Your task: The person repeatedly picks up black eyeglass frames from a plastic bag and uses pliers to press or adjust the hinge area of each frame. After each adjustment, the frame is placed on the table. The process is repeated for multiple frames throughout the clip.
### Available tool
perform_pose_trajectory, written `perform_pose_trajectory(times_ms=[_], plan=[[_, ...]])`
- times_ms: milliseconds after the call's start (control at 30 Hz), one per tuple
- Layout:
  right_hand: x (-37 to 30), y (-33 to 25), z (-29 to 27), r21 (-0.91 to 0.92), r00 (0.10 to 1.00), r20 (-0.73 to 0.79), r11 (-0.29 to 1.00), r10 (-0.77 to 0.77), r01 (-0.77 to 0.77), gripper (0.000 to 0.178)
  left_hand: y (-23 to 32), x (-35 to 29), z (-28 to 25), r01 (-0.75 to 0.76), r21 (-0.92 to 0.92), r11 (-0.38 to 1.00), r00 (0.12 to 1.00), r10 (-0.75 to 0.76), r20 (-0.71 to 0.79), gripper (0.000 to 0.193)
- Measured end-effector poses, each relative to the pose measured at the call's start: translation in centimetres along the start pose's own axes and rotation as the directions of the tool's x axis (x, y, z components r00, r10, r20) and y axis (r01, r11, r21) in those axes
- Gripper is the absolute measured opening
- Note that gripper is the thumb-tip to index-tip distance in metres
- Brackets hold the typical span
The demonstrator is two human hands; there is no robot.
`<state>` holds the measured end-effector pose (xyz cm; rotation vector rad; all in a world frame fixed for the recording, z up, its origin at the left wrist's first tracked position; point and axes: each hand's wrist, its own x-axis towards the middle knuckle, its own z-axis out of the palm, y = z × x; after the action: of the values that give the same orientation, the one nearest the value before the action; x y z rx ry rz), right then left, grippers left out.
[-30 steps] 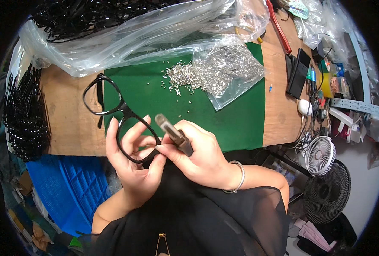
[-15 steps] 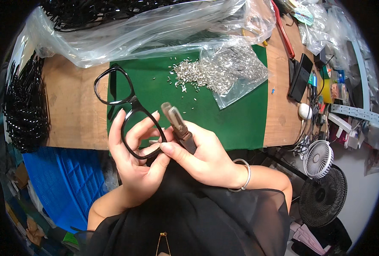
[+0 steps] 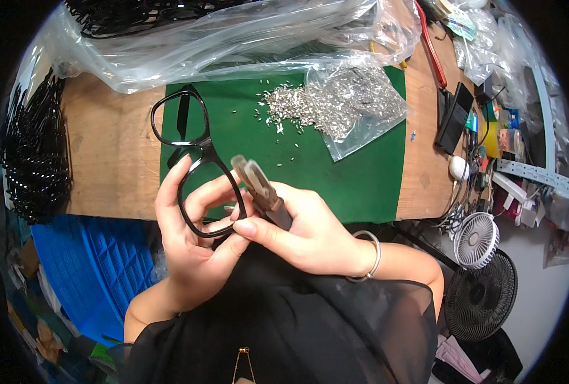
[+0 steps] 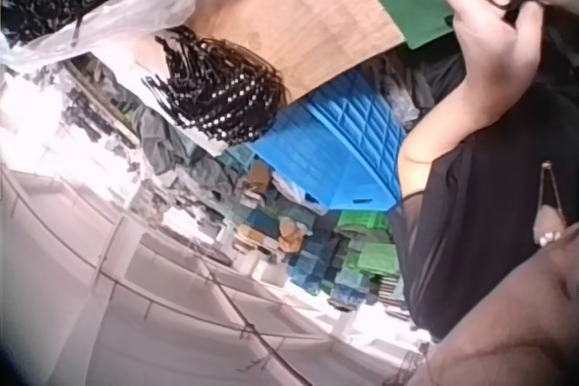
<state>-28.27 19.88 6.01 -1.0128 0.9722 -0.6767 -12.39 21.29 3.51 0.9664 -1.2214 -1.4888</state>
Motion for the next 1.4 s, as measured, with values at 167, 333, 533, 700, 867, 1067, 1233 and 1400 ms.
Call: perform_pose_trajectory(times_ms=[167, 333, 533, 700, 867, 1067, 1233, 1400], plan=[[-0.5, 0.5, 1.1, 0.010, 0.987, -0.147, 0.997, -0.071, 0.073, 0.029, -0.2, -0.1, 0.5, -0.094, 0.051, 0.994, 0.995, 0.096, -0.038, 0.083], [0.1, 0.0, 0.2, 0.131, 0.996, -0.019, 0.987, 0.093, -0.089, 0.018, -0.8, 0.0, 0.7, -0.158, 0.062, 0.986, 0.986, 0.160, -0.042, 0.081], [0.4, -0.7, 0.1, 0.247, 0.974, 0.068, 0.942, 0.215, -0.226, 0.017, 0.2, 0.3, -0.4, -0.033, -0.078, 0.996, 0.998, 0.036, 0.042, 0.082], [-0.7, -1.0, -2.3, -0.329, 0.982, 0.109, 0.937, 0.157, -0.114, 0.027, 1.9, 0.3, -1.7, 0.130, -0.132, 0.983, 0.990, -0.121, 0.074, 0.087], [-0.2, -3.2, -1.8, -0.575, 0.912, 0.306, 0.817, 0.271, -0.050, 0.032, 2.0, 0.4, -1.4, 0.205, -0.115, 0.972, 0.977, -0.196, 0.086, 0.088], [-0.4, -2.6, -1.9, -0.748, 0.932, 0.224, 0.664, 0.284, -0.022, 0.029, 1.9, 0.6, -1.7, 0.240, -0.060, 0.969, 0.959, -0.227, 0.171, 0.085], [-0.3, -1.3, -2.2, -0.741, 0.953, 0.212, 0.671, 0.217, 0.013, 0.032, 1.7, 0.8, -1.6, 0.253, -0.037, 0.967, 0.957, -0.245, 0.158, 0.084], [0.0, 1.3, -4.8, -0.838, 0.995, 0.103, 0.539, 0.008, 0.083, 0.044, 1.6, 1.4, -1.2, 0.298, 0.017, 0.954, 0.951, -0.299, 0.084, 0.081]])
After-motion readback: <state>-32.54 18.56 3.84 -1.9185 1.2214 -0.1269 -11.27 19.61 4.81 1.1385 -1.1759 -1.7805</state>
